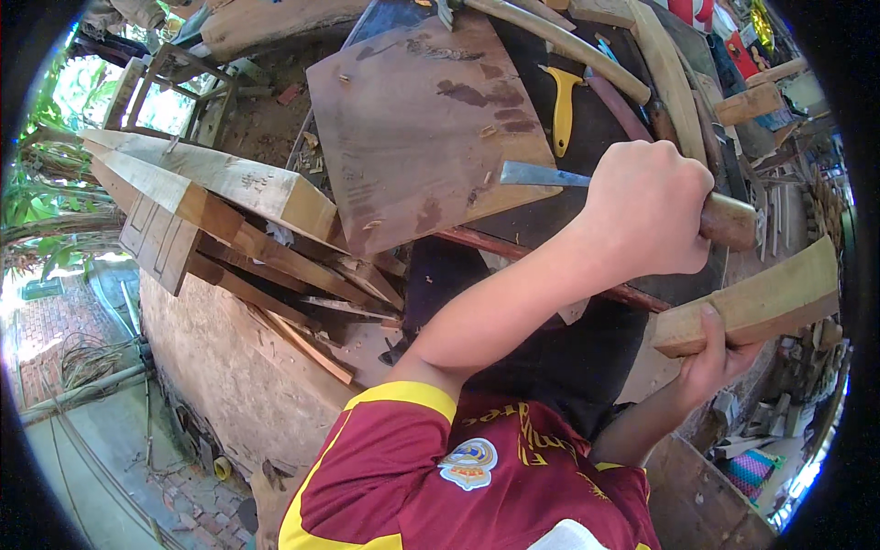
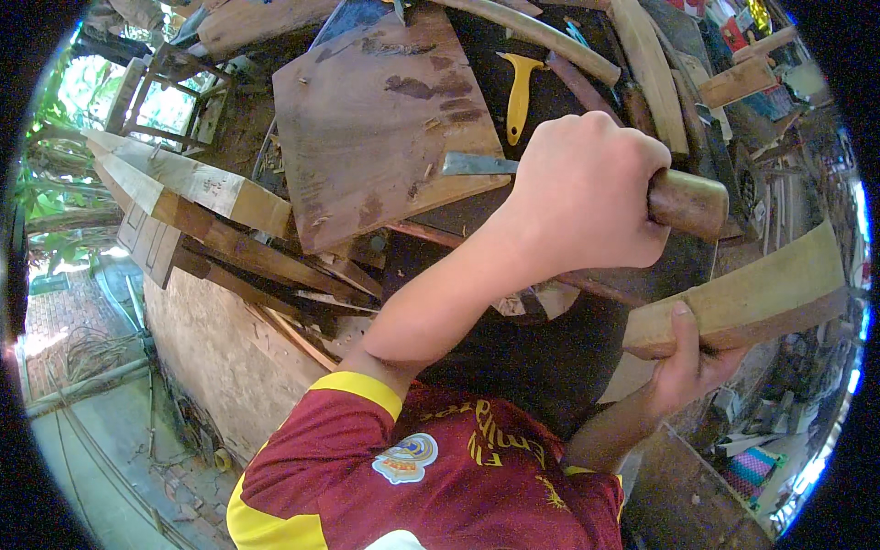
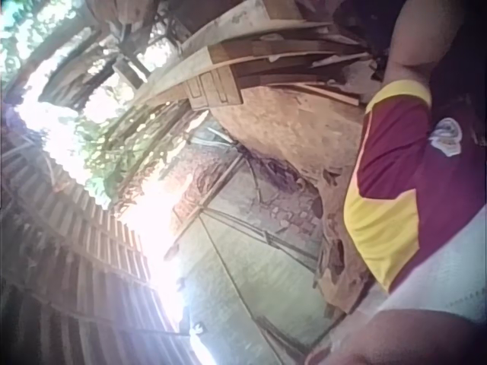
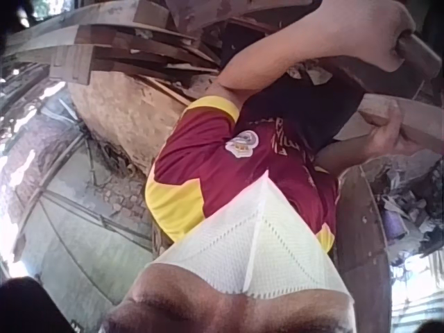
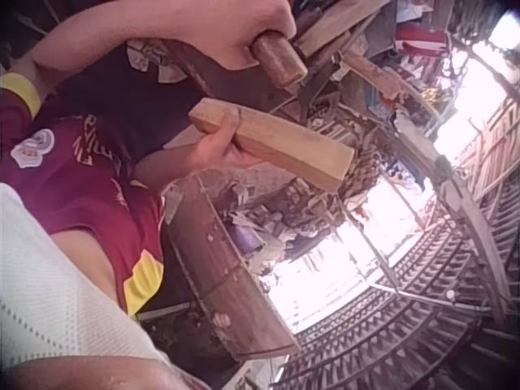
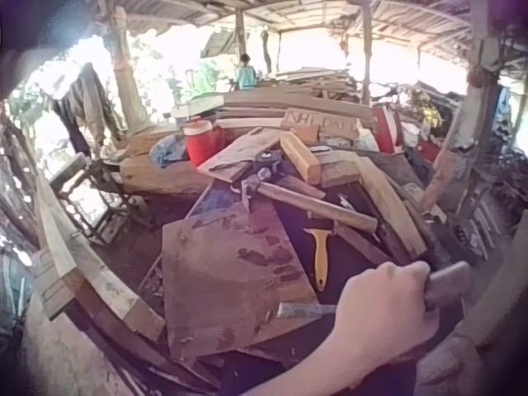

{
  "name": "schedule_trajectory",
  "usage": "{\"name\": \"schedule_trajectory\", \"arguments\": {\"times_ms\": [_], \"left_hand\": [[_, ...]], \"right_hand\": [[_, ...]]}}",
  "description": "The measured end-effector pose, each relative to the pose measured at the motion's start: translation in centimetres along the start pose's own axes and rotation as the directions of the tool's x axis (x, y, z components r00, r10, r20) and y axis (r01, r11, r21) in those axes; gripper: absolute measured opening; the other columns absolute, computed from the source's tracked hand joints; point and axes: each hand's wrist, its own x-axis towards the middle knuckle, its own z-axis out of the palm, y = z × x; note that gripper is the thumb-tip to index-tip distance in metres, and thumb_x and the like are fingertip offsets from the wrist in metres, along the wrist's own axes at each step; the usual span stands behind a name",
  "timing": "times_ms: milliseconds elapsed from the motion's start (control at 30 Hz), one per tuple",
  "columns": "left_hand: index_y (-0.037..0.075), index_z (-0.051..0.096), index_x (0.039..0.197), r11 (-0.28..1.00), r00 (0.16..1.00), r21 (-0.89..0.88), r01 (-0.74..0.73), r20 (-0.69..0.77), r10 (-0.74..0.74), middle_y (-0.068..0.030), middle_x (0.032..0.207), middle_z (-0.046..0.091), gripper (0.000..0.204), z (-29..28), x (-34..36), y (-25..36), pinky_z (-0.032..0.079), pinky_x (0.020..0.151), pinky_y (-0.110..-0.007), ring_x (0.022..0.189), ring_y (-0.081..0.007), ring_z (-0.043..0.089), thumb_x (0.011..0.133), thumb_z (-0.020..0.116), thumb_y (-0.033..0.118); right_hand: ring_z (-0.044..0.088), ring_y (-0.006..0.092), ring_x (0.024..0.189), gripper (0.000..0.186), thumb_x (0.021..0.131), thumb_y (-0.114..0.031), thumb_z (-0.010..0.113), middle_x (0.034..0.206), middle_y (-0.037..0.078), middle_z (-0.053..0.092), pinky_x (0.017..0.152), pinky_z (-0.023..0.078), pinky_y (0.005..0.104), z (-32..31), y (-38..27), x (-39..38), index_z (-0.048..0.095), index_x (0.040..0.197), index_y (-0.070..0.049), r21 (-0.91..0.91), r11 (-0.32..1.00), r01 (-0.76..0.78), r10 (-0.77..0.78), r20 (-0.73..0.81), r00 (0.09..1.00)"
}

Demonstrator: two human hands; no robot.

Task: The person uses a chisel and a wooden mallet to carve a small rectangular piece of wood held in their left hand. They repeatedly strike the chisel to remove wood shavings and shape the piece while working at a cluttered workbench.

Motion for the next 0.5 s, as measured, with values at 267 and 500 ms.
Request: {"name": "schedule_trajectory", "arguments": {"times_ms": [267,500], "left_hand": [[0.005,0.064,0.062,0.997,0.997,0.006,0.071,-0.029,-0.071,-0.0149,0.059,0.06,0.019,0.1,0.6,0.1,0.051,0.057,-0.039,0.06,-0.0317,0.063,0.053,0.069,0.021],[0.004,0.066,0.063,0.996,0.995,0.012,0.088,-0.038,-0.088,-0.016,0.06,0.06,0.02,0.0,0.7,0.3,0.051,0.056,-0.037,0.061,-0.0311,0.064,0.052,0.07,0.02]], "right_hand": [[0.054,0.0232,0.103,0.068,0.068,0.007,0.07,0.117,0.014,0.051,0.088,0.048,0.0346,0.3,-0.9,1.1,0.041,0.129,0.002,0.008,1.0,-0.015,0.016,-0.045,0.999],[0.054,0.0246,0.104,0.074,0.065,0.006,0.072,0.118,0.015,0.05,0.087,0.05,0.0367,0.7,-1.9,2.3,0.039,0.131,0.001,0.024,0.999,-0.033,0.035,-0.089,0.995]]}}
